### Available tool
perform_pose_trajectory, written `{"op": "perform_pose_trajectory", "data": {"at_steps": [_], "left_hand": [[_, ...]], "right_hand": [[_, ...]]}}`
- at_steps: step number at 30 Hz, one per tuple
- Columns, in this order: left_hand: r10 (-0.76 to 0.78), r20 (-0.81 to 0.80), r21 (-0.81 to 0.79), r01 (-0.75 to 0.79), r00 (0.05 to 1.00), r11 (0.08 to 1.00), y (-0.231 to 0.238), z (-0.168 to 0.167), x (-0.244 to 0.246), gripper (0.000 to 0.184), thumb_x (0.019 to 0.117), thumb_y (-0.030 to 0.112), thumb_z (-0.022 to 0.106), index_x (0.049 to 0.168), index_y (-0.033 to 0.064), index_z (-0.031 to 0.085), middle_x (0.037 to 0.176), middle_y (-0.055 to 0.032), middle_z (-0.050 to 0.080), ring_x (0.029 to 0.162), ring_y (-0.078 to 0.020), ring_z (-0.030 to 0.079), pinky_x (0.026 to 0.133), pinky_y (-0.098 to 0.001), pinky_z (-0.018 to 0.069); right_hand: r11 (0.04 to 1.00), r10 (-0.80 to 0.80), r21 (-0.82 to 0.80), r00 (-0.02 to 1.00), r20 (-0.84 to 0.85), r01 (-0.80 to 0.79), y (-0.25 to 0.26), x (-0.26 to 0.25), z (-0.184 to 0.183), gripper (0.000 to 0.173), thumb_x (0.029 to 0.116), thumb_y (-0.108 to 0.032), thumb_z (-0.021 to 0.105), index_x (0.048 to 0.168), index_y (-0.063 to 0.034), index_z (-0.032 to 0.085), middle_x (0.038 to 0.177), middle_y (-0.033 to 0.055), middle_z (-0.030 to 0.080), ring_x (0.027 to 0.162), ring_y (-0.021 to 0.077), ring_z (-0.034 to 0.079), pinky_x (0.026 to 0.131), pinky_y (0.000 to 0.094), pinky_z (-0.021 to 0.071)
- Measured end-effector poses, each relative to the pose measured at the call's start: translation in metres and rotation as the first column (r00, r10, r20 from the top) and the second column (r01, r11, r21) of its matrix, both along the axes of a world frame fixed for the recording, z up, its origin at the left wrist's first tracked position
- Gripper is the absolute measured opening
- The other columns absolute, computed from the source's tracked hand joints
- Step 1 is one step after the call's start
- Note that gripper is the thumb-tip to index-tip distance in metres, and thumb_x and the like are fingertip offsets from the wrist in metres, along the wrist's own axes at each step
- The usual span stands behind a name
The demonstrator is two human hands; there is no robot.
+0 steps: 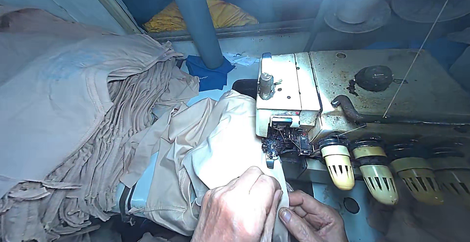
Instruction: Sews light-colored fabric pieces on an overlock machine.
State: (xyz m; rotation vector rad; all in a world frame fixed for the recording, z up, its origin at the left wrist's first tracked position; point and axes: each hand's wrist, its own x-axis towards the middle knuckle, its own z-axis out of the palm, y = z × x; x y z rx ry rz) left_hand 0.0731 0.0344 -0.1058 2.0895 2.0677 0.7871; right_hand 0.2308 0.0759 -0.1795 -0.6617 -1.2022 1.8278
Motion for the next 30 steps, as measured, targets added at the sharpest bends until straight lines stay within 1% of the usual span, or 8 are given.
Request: {"op": "perform_pose_trajectory", "data": {"at_steps": [8,11,15,19,22,25,28,30], "left_hand": [[-0.030,0.179,0.042,0.023,0.983,0.999,0.000,-0.028,-0.001,0.022,0.1026,0.022,0.059,0.092,0.0091,0.074,0.076,-0.0025,0.066,0.062,-0.0086,0.060,0.051,-0.0244,0.0458],[-0.122,0.296,0.110,0.093,0.948,0.990,0.002,-0.041,-0.017,0.023,0.1031,0.025,0.058,0.092,0.0113,0.073,0.077,0.0030,0.066,0.065,0.0009,0.058,0.056,-0.0145,0.0462],[-0.182,0.386,0.056,0.174,0.904,0.983,0.007,-0.033,-0.030,0.021,0.1006,0.022,0.061,0.089,0.0105,0.074,0.078,0.0064,0.065,0.067,0.0058,0.056,0.059,-0.0089,0.0459],[-0.200,0.378,0.039,0.201,0.904,0.979,0.012,-0.027,-0.039,0.016,0.0943,0.023,0.066,0.086,0.0121,0.075,0.075,0.0088,0.064,0.065,0.0085,0.054,0.057,-0.0065,0.0433],[-0.165,0.320,-0.016,0.179,0.933,0.984,0.011,-0.022,-0.042,0.017,0.0871,0.033,0.073,0.088,0.0167,0.076,0.078,0.0117,0.066,0.069,0.0091,0.058,0.059,-0.0076,0.0477],[-0.089,0.148,-0.060,0.098,0.985,0.993,0.000,-0.016,-0.039,0.018,0.0924,0.036,0.065,0.090,0.0201,0.074,0.074,0.0121,0.065,0.063,0.0049,0.057,0.055,-0.0142,0.0469],[-0.043,0.062,-0.095,0.049,0.997,0.994,-0.019,0.002,-0.023,0.019,0.0983,0.021,0.061,0.090,0.0106,0.075,0.075,-0.0015,0.069,0.062,-0.0101,0.063,0.053,-0.0285,0.0498],[-0.037,0.035,-0.117,0.041,0.999,0.992,-0.026,0.011,-0.011,0.018,0.0990,0.017,0.062,0.092,0.0065,0.075,0.077,-0.0074,0.071,0.063,-0.0158,0.066,0.053,-0.0323,0.0506]], "right_hand": [[1.000,0.016,-0.001,1.000,-0.012,-0.016,-0.001,-0.001,-0.004,0.020,0.0856,0.011,0.065,0.100,-0.0029,0.070,0.088,-0.0041,0.073,0.074,0.0007,0.068,0.068,0.0204,0.0585],[0.993,0.120,-0.021,0.993,-0.002,-0.120,0.005,0.003,-0.008,0.012,0.0838,0.005,0.070,0.091,-0.0045,0.069,0.081,-0.0048,0.071,0.072,0.0000,0.066,0.067,0.0196,0.0564],[0.951,0.305,-0.018,0.949,-0.075,-0.307,0.014,0.009,-0.023,0.008,0.0861,-0.009,0.076,0.082,-0.0089,0.070,0.074,-0.0071,0.068,0.065,-0.0034,0.060,0.060,0.0158,0.0494],[0.950,0.313,0.073,0.930,-0.193,-0.305,0.015,0.009,-0.033,0.005,0.0927,-0.012,0.073,0.094,-0.0081,0.075,0.088,-0.0050,0.072,0.079,-0.0022,0.065,0.071,0.0166,0.0551],[0.959,0.277,0.102,0.952,-0.127,-0.265,0.013,0.009,-0.029,0.004,0.0917,-0.006,0.072,0.095,-0.0044,0.072,0.085,-0.0035,0.072,0.075,-0.0012,0.065,0.068,0.0173,0.0555],[0.972,0.216,0.093,0.976,0.031,-0.218,0.007,0.010,-0.016,0.012,0.0885,0.003,0.070,0.100,0.0014,0.070,0.080,-0.0022,0.073,0.068,-0.0006,0.065,0.062,0.0181,0.0551],[0.980,0.173,0.089,0.983,0.058,-0.178,0.002,0.012,-0.010,0.023,0.0867,0.008,0.069,0.109,0.0064,0.070,0.086,-0.0012,0.074,0.070,-0.0015,0.065,0.064,0.0178,0.0556],[0.984,0.150,0.085,0.987,0.050,-0.154,-0.002,0.011,-0.008,0.031,0.0856,0.009,0.069,0.117,0.0084,0.068,0.088,-0.0019,0.075,0.071,-0.0022,0.065,0.065,0.0178,0.0560]]}}
